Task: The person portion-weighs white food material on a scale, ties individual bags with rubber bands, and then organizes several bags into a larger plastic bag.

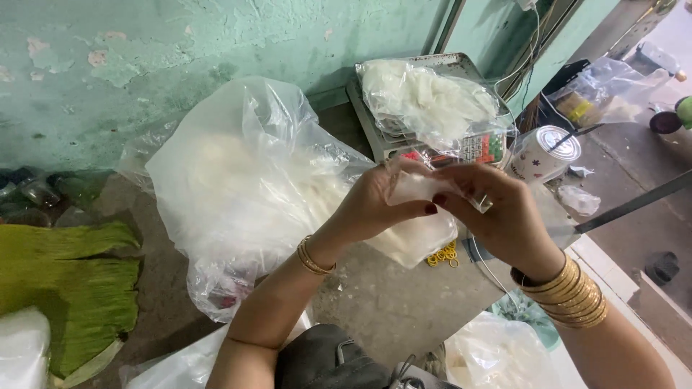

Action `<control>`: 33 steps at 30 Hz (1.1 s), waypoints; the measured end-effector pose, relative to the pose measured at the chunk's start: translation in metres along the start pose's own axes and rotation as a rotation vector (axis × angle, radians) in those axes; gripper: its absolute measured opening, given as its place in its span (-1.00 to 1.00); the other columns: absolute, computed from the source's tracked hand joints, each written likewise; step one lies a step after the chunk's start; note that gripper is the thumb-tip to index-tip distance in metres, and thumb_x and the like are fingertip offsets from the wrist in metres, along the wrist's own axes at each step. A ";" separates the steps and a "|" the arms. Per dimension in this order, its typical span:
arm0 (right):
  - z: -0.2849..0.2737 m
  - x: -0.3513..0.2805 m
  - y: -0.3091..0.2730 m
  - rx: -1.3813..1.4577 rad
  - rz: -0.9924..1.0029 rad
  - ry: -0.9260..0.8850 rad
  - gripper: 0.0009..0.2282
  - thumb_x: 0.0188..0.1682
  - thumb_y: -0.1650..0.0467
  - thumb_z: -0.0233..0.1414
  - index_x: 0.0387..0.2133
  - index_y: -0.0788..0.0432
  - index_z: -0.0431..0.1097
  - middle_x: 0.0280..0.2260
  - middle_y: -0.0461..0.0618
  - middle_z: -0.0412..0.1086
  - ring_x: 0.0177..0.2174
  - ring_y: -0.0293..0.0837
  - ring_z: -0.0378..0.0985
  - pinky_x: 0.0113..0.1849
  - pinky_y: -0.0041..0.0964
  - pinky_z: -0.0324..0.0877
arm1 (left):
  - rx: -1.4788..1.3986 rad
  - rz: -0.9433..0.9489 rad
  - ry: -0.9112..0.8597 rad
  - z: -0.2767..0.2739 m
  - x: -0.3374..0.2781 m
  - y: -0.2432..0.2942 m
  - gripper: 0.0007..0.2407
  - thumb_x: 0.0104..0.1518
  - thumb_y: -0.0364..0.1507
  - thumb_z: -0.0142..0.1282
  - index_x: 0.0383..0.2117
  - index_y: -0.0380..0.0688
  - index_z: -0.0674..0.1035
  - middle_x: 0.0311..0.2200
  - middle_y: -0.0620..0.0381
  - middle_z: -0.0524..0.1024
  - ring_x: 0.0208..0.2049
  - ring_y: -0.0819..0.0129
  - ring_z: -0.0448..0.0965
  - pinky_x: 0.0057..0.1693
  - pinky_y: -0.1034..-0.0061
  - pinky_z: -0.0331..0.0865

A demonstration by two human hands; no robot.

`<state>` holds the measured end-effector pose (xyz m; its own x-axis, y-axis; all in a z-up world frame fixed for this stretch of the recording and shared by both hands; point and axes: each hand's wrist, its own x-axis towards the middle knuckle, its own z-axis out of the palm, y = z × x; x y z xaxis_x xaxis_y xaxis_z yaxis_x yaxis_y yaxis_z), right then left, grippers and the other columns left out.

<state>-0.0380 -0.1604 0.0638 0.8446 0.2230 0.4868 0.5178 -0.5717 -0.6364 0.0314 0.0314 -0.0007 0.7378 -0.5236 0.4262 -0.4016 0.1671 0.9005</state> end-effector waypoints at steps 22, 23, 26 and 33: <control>-0.033 -0.043 0.040 -0.574 -0.400 -0.038 -0.80 -0.16 0.23 0.32 -0.52 0.03 0.49 -0.05 0.01 0.37 0.01 0.02 0.43 0.05 0.16 0.17 | -0.160 0.069 -0.091 -0.006 -0.011 0.020 -0.90 0.30 -0.58 0.00 -0.16 -0.22 0.56 -0.30 0.16 0.55 -0.38 0.46 0.64 -0.12 0.65 0.63; -0.033 -0.042 0.036 -0.575 -0.396 -0.035 -0.80 -0.16 0.23 0.32 -0.52 0.03 0.49 -0.05 0.01 0.37 0.01 0.02 0.43 0.05 0.16 0.17 | -0.161 0.067 -0.095 -0.006 -0.011 0.021 -0.90 0.30 -0.58 0.00 -0.16 -0.22 0.56 -0.30 0.16 0.55 -0.38 0.46 0.64 -0.12 0.65 0.63; -0.031 -0.043 0.027 -0.493 -0.324 0.027 -0.72 -0.16 0.35 0.33 -0.62 0.18 0.34 0.11 0.34 0.32 0.09 0.20 0.46 0.05 0.15 0.40 | -0.119 -0.040 -0.130 -0.003 -0.011 0.021 -0.88 0.18 -0.49 0.23 -0.22 -0.17 0.57 -0.45 0.29 0.50 -0.45 0.66 0.45 -0.32 0.84 0.37; -0.008 -0.050 0.020 -0.269 0.081 0.022 -0.66 -0.09 0.49 0.27 -0.03 0.22 0.43 -0.45 -0.08 0.41 -0.55 -0.27 0.41 -0.40 -0.37 0.43 | 0.262 0.011 -0.014 0.010 -0.010 0.000 -0.79 0.08 -0.48 0.34 -0.16 -0.10 0.62 -0.58 0.36 0.35 -0.55 0.61 0.30 -0.35 0.71 0.29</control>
<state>-0.0716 -0.1895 0.0318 0.8770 0.1526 0.4556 0.3914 -0.7769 -0.4932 0.0186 0.0288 -0.0058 0.7257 -0.5349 0.4327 -0.5376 -0.0484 0.8418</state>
